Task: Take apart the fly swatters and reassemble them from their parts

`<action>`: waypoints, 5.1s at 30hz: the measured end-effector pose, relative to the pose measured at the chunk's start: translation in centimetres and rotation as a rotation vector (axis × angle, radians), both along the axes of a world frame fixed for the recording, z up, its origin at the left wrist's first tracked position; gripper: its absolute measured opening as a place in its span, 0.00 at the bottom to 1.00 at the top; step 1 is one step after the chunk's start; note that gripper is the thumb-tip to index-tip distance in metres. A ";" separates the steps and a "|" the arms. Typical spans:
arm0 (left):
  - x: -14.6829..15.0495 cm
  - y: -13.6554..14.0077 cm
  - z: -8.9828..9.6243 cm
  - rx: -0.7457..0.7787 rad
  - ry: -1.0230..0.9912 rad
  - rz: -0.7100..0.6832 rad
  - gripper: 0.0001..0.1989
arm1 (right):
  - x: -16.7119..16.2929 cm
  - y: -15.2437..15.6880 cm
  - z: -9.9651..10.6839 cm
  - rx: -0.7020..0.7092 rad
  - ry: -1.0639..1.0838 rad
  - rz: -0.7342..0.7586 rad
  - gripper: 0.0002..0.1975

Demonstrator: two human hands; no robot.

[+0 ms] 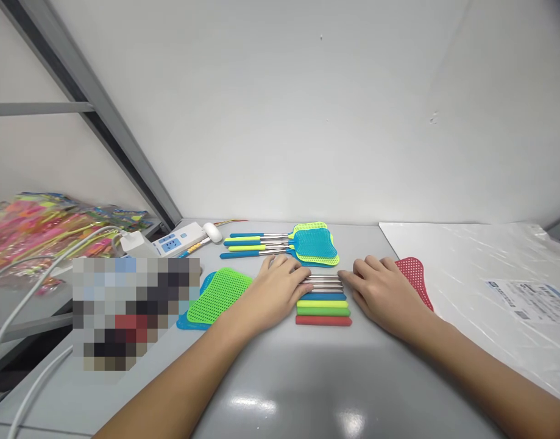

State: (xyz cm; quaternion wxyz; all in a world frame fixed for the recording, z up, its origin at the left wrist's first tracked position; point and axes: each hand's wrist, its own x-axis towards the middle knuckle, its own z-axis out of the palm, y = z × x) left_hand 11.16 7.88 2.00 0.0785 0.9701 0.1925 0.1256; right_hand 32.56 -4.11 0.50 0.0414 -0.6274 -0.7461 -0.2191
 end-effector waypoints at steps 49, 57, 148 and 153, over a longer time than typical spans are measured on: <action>-0.9 -5.6 2.4 -0.074 0.058 -0.224 0.10 | 0.0 -1.5 0.1 0.009 0.002 -0.051 0.08; -0.9 -4.2 2.0 -0.025 0.040 -0.158 0.01 | -0.7 -0.9 -0.3 -0.006 -0.017 -0.001 0.09; -3.4 3.3 2.0 0.271 -0.126 0.247 0.10 | -5.8 16.3 2.0 -0.102 0.047 0.202 0.12; -4.3 3.1 1.7 0.301 -0.210 0.311 0.17 | -4.4 15.1 3.2 -0.018 0.059 0.167 0.12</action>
